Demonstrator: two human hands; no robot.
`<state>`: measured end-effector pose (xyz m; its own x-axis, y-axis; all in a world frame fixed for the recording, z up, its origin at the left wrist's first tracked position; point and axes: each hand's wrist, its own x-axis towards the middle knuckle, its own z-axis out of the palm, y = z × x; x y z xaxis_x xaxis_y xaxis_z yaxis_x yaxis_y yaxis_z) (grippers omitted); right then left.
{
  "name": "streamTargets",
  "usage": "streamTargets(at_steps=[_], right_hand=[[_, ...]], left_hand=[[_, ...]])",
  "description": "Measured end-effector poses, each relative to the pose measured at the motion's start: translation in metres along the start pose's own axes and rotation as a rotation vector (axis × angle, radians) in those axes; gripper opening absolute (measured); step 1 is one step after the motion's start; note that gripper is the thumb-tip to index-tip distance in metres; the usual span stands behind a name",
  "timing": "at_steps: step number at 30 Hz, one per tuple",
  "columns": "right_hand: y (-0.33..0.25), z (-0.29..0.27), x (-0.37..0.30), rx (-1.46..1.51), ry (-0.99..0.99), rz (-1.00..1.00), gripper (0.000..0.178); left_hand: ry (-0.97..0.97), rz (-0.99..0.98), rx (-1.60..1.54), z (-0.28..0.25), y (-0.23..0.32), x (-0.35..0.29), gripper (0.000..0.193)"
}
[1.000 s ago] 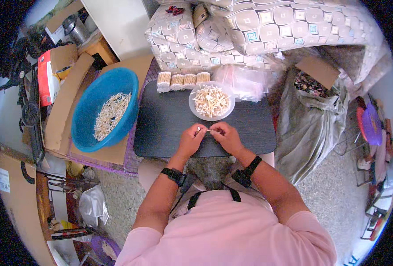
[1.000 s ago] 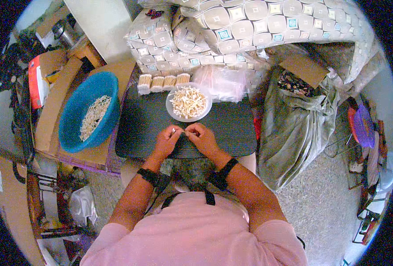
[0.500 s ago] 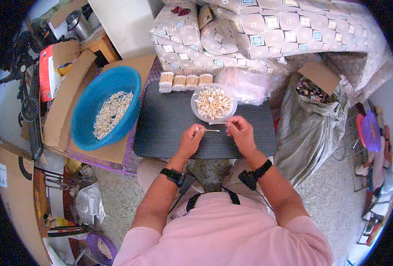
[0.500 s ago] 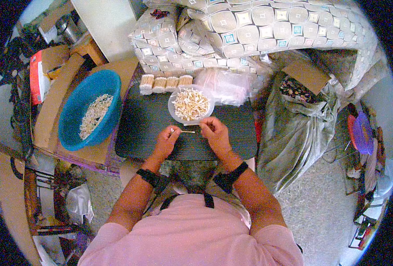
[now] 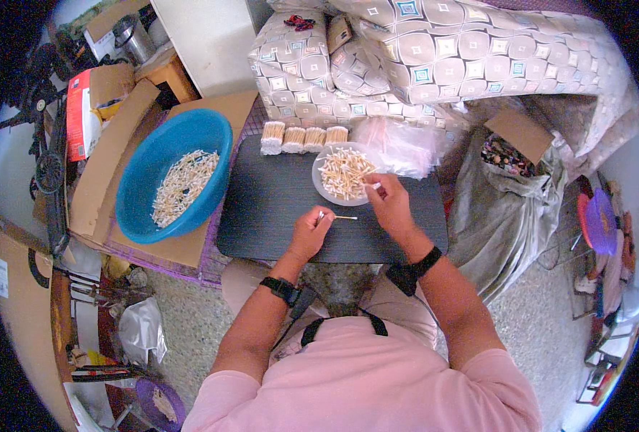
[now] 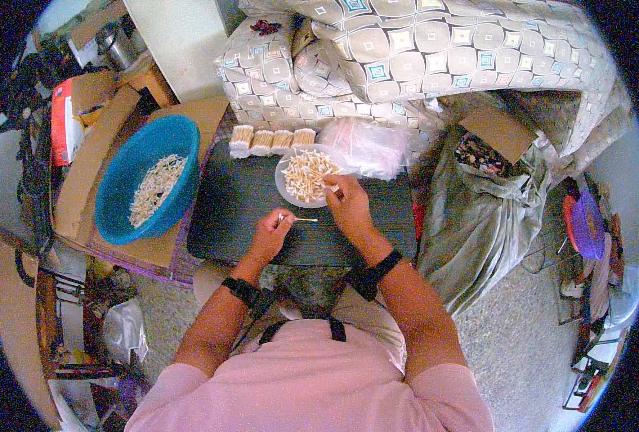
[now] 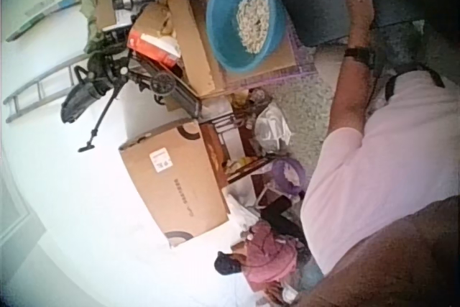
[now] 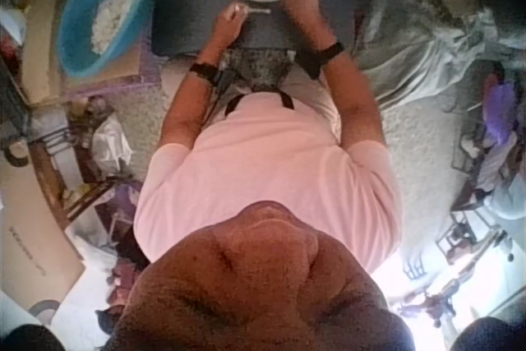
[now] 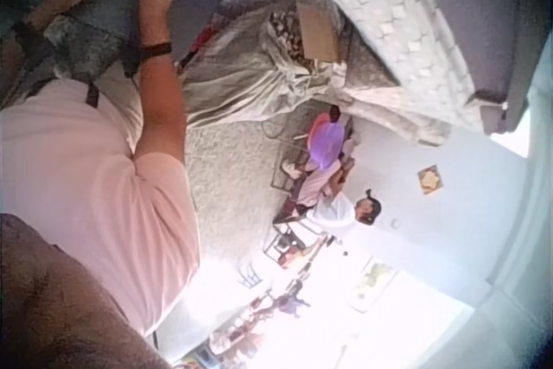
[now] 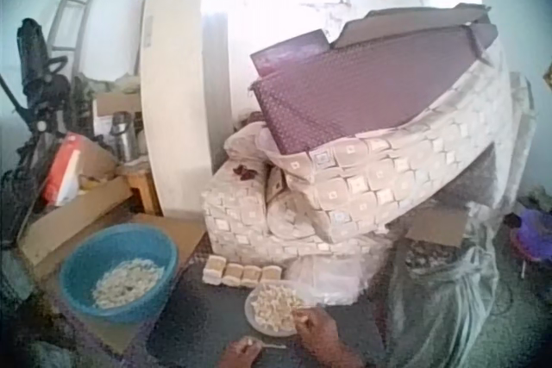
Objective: Packaging bunches of cotton swabs into small plastic bags.
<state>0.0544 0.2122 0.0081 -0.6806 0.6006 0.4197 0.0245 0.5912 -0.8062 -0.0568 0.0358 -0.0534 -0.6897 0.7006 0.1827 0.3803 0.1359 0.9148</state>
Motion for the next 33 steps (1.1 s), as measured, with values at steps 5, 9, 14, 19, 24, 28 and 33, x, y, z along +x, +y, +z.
streamTargets(at_steps=[5, 9, 14, 19, 24, 28, 33], right_hand=[[0.005, 0.002, -0.035, 0.003, -0.22, -0.133, 0.018], [0.004, 0.005, -0.041, -0.079, -0.349, -0.089, 0.02], [0.017, 0.015, -0.045, -0.07, -0.447, -0.058, 0.023], [0.018, 0.019, -0.052, -0.152, -0.427, -0.044, 0.021], [0.022, 0.021, -0.053, -0.061, -0.338, 0.012, 0.018], [0.026, 0.023, -0.054, 0.013, -0.271, 0.054, 0.016], [0.025, 0.022, -0.054, 0.164, -0.268, 0.156, 0.015]], left_hand=[[-0.004, -0.042, -0.051, 0.002, -0.002, 0.002, 0.016], [0.015, 0.013, -0.055, 0.002, -0.001, 0.002, 0.016], [0.012, 0.032, 0.0, 0.001, -0.003, 0.002, 0.015], [0.015, 0.0, -0.003, 0.002, -0.003, 0.0, 0.015], [0.01, -0.011, -0.032, 0.002, -0.001, 0.001, 0.014], [0.003, -0.024, 0.007, 0.002, 0.002, 0.001, 0.015], [0.059, 0.093, 0.003, 0.004, -0.001, 0.0, 0.015]])
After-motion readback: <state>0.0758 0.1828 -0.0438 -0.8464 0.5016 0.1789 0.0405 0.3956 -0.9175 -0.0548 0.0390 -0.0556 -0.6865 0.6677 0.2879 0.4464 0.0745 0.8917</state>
